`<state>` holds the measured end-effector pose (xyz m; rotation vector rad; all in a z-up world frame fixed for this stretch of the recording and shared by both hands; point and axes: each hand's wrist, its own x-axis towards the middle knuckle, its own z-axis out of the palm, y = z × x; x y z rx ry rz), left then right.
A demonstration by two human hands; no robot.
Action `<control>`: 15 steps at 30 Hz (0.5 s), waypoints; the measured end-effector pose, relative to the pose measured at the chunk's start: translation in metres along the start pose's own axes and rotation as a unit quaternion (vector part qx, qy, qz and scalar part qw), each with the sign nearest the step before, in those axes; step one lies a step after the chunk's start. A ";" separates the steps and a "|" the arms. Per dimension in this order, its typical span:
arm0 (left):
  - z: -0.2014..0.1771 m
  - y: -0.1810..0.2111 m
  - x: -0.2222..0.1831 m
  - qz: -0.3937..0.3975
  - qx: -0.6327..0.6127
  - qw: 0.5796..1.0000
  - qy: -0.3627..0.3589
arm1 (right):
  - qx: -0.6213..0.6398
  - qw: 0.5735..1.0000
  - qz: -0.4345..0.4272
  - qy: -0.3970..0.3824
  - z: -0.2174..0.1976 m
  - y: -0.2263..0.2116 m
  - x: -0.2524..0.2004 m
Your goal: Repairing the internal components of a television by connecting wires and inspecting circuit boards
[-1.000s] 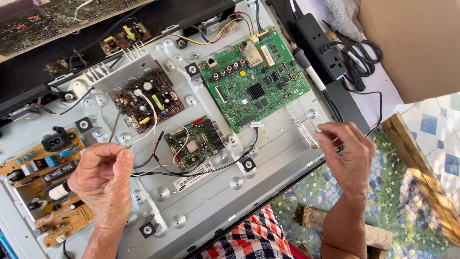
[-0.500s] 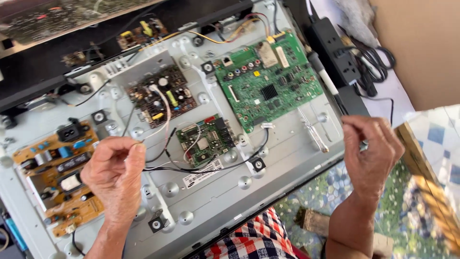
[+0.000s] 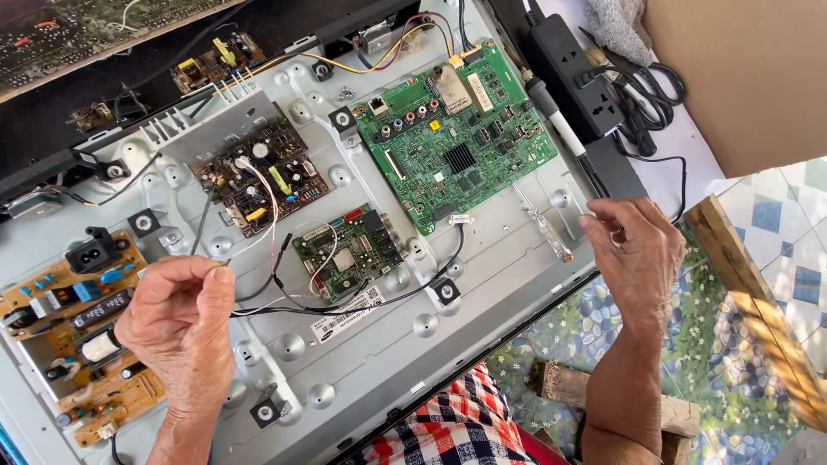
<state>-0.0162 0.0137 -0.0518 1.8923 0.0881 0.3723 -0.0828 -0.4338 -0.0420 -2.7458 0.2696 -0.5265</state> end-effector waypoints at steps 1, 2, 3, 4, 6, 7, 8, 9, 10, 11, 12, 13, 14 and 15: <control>0.000 0.001 0.000 -0.001 -0.001 1.000 -0.002 | 0.003 1.000 0.015 -0.005 0.002 0.002 0.000; 0.000 0.000 0.000 0.000 -0.002 1.000 -0.003 | 0.003 1.000 0.016 -0.003 0.006 0.003 0.000; -0.001 0.000 0.000 0.006 0.007 1.000 -0.004 | -0.006 1.000 0.025 0.003 0.008 0.005 0.001; -0.001 0.000 0.000 0.012 0.016 1.000 -0.004 | -0.014 0.999 0.033 0.010 0.012 0.007 0.001; 0.000 0.000 0.000 0.004 0.004 1.000 -0.006 | -0.020 0.999 0.036 0.016 0.016 0.014 0.002; 0.001 -0.001 0.000 -0.005 -0.006 1.000 -0.006 | -0.025 0.999 0.038 0.020 0.019 0.018 0.002; 0.001 -0.001 0.000 -0.005 -0.007 1.000 -0.007 | -0.025 0.999 0.039 0.021 0.021 0.022 0.004; 0.000 -0.001 0.000 -0.006 -0.005 1.000 -0.008 | -0.059 0.996 0.070 -0.011 0.022 0.025 0.005; 0.000 -0.001 0.000 -0.008 -0.003 1.000 -0.009 | -0.092 0.990 0.100 -0.043 0.024 0.028 0.007; -0.001 0.001 0.000 -0.007 -0.004 1.000 -0.010 | -0.092 0.990 0.101 -0.042 0.028 0.033 0.008; -0.002 0.003 0.000 0.000 0.004 1.000 -0.013 | -0.082 0.990 0.110 -0.044 0.031 0.038 0.007; -0.002 0.004 0.000 0.006 0.011 1.000 -0.016 | -0.072 0.989 0.120 -0.047 0.034 0.043 0.007; -0.001 0.002 0.000 0.006 0.011 1.000 -0.016 | -0.072 0.989 0.119 -0.046 0.039 0.058 0.006; -0.001 0.000 0.000 0.009 0.009 1.000 -0.014 | -0.082 0.989 0.115 -0.040 0.044 0.073 0.005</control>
